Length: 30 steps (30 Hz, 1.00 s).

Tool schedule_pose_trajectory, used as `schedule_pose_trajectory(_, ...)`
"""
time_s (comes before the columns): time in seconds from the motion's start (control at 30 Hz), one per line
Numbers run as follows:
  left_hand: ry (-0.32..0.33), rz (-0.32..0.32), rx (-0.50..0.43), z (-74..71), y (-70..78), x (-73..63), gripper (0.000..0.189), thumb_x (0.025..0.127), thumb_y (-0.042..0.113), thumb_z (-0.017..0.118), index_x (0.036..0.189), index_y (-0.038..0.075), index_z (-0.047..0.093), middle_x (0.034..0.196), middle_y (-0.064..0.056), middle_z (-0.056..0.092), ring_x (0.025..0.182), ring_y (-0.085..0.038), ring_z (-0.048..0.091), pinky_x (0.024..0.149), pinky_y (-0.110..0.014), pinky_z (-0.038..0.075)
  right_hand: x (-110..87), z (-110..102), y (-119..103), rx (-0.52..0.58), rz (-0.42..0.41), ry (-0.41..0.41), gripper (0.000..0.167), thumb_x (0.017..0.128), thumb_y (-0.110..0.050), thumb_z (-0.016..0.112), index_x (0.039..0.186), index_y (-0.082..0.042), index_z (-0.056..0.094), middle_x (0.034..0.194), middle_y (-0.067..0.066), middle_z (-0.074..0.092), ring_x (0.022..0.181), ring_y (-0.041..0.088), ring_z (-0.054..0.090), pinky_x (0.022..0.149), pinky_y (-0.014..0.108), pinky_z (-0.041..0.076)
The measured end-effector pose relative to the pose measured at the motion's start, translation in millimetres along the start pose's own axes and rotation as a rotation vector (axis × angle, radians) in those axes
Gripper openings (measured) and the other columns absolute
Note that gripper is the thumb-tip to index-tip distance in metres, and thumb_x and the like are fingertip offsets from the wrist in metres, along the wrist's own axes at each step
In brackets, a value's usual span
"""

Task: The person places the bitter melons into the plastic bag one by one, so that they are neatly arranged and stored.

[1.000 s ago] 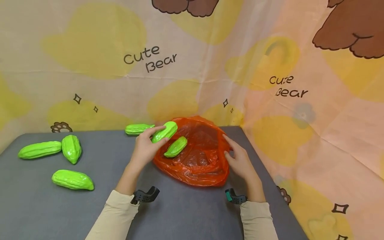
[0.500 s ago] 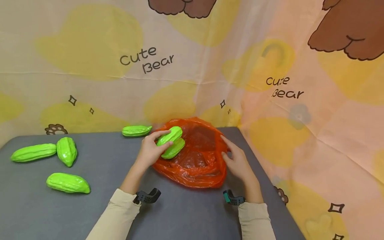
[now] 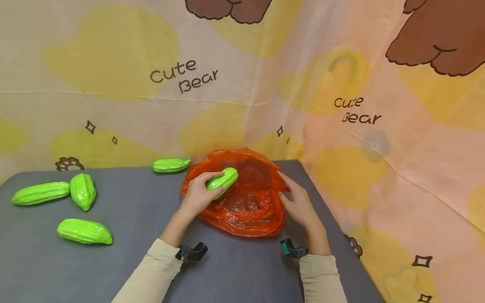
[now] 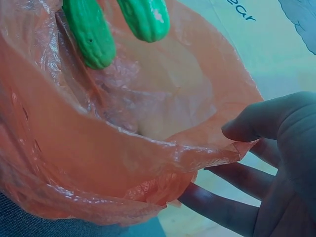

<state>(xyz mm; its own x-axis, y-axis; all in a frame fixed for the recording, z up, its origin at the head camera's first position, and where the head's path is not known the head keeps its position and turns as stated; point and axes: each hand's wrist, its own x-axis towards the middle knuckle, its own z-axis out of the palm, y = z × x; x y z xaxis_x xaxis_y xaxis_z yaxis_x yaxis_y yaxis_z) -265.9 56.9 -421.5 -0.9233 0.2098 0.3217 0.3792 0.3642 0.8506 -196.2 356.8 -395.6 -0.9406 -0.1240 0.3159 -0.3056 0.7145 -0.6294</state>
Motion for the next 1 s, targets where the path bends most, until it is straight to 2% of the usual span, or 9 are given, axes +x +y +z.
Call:
schedule_pose_trajectory(0.23, 0.04, -0.008, 0.02, 10.7, -3.0, -1.7, 0.041, 0.084, 0.019, 0.082, 0.125, 0.017, 0.073, 0.123, -0.01, 0.071, 0.11, -0.027, 0.066, 0.096, -0.045, 0.056, 1.6, 1, 1, -0.007, -0.01, 0.005, 0.064, 0.097, 0.001, 0.059, 0.155, -0.017, 0.042, 0.15, 0.02, 0.052, 0.116, 0.044, 0.065, 0.04, 0.024, 0.037)
schedule_pose_trajectory(0.43, 0.049, -0.023, 0.05, 16.7, -3.4, -3.1, 0.041, 0.085, 0.022, 0.082, 0.124, 0.019, 0.073, 0.123, -0.009, 0.071, 0.107, -0.026, 0.067, 0.093, -0.045, 0.056, 0.4, 1, 2, -0.013, -0.015, 0.003, 0.064, 0.097, 0.0, 0.059, 0.156, -0.018, 0.041, 0.152, 0.021, 0.05, 0.119, 0.046, 0.063, 0.039, 0.024, 0.036)
schedule_pose_trajectory(0.77, 0.034, -0.034, 0.07, 26.7, -4.6, -2.6, 0.04, 0.084, 0.022, 0.082, 0.123, 0.018, 0.074, 0.124, -0.009, 0.072, 0.107, -0.027, 0.068, 0.089, -0.044, 0.057, -2.6, 3, 2, -0.031, -0.013, 0.021, 0.063, 0.096, 0.0, 0.061, 0.155, -0.016, 0.043, 0.148, 0.022, 0.053, 0.096, 0.039, 0.067, 0.037, 0.024, 0.035)
schedule_pose_trajectory(1.0, 0.03, -0.015, 0.061, 30.8, -7.4, -1.8, 0.04, 0.085, 0.022, 0.082, 0.123, 0.017, 0.074, 0.127, -0.009, 0.072, 0.108, -0.026, 0.07, 0.09, -0.044, 0.058, -0.3, 4, 1, -0.028, -0.016, 0.02, 0.064, 0.096, 0.001, 0.061, 0.155, -0.016, 0.044, 0.148, 0.022, 0.053, 0.105, 0.04, 0.067, 0.037, 0.023, 0.035)
